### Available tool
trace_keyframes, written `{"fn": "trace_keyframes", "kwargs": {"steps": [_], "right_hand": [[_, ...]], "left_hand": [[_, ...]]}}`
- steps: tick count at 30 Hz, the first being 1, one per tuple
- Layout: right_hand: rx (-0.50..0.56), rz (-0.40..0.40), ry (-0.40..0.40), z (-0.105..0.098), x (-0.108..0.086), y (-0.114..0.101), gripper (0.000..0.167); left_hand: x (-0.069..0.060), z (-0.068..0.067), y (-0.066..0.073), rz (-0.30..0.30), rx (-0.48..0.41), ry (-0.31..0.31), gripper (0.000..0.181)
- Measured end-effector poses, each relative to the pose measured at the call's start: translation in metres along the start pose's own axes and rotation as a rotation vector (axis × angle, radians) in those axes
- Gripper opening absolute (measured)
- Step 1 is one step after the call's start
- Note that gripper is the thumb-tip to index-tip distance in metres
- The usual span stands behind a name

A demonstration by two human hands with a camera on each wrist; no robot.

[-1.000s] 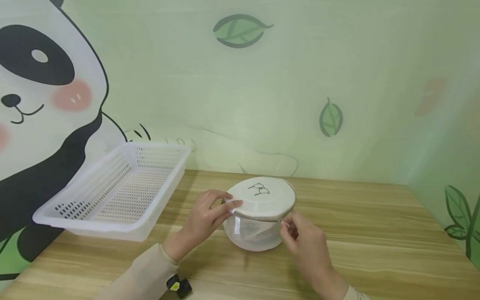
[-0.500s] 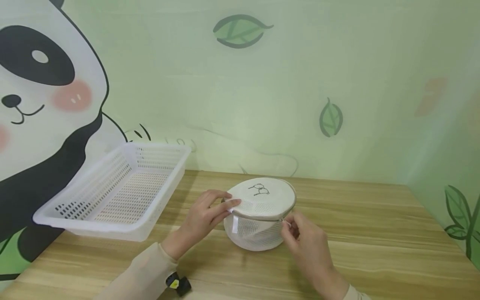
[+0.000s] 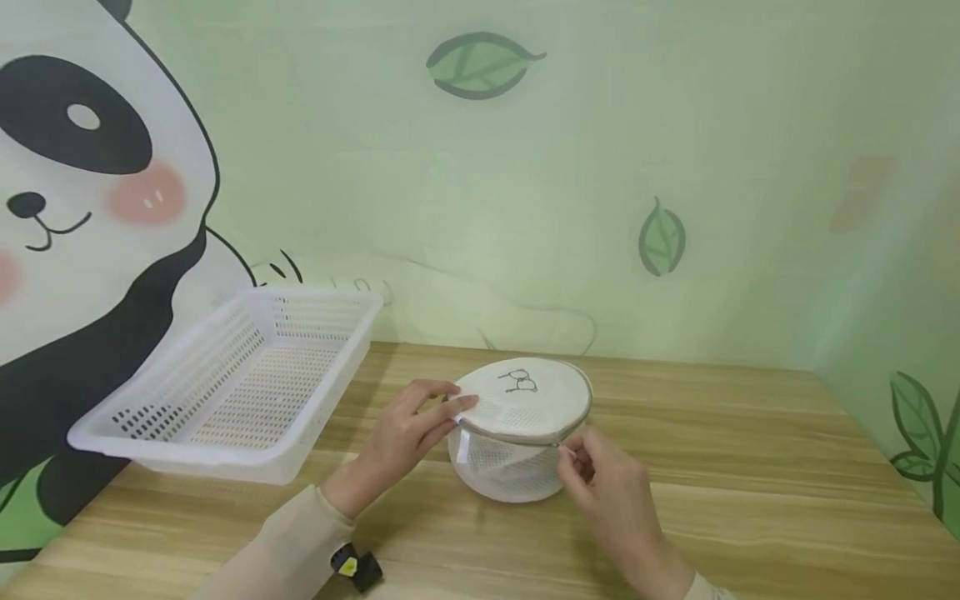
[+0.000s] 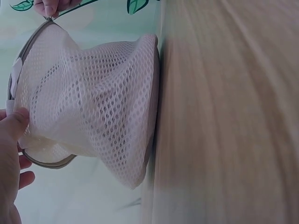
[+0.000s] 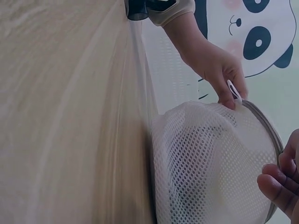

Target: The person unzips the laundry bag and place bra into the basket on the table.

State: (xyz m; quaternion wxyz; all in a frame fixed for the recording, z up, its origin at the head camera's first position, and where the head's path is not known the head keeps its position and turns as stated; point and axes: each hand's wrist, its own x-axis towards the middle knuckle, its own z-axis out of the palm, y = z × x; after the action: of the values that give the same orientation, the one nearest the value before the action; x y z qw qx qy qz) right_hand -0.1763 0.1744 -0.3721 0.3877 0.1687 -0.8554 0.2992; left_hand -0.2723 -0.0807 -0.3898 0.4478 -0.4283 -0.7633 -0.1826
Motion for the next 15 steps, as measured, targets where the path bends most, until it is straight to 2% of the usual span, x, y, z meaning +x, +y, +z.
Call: {"fn": "trace_keyframes", "kwargs": {"steps": [7,15], "right_hand": [[0.052,-0.027,-0.003,0.0048,-0.0034,-0.0025,0.023],[0.032,-0.008,-0.033,0.0076,-0.0048,-0.0071,0.022]], "left_hand": [[-0.0010,0.0010,-0.0008,-0.066,-0.028,-0.016,0.033],[0.0001,0.0010,-0.0020,-0.099,-0.039,-0.020,0.035]]}}
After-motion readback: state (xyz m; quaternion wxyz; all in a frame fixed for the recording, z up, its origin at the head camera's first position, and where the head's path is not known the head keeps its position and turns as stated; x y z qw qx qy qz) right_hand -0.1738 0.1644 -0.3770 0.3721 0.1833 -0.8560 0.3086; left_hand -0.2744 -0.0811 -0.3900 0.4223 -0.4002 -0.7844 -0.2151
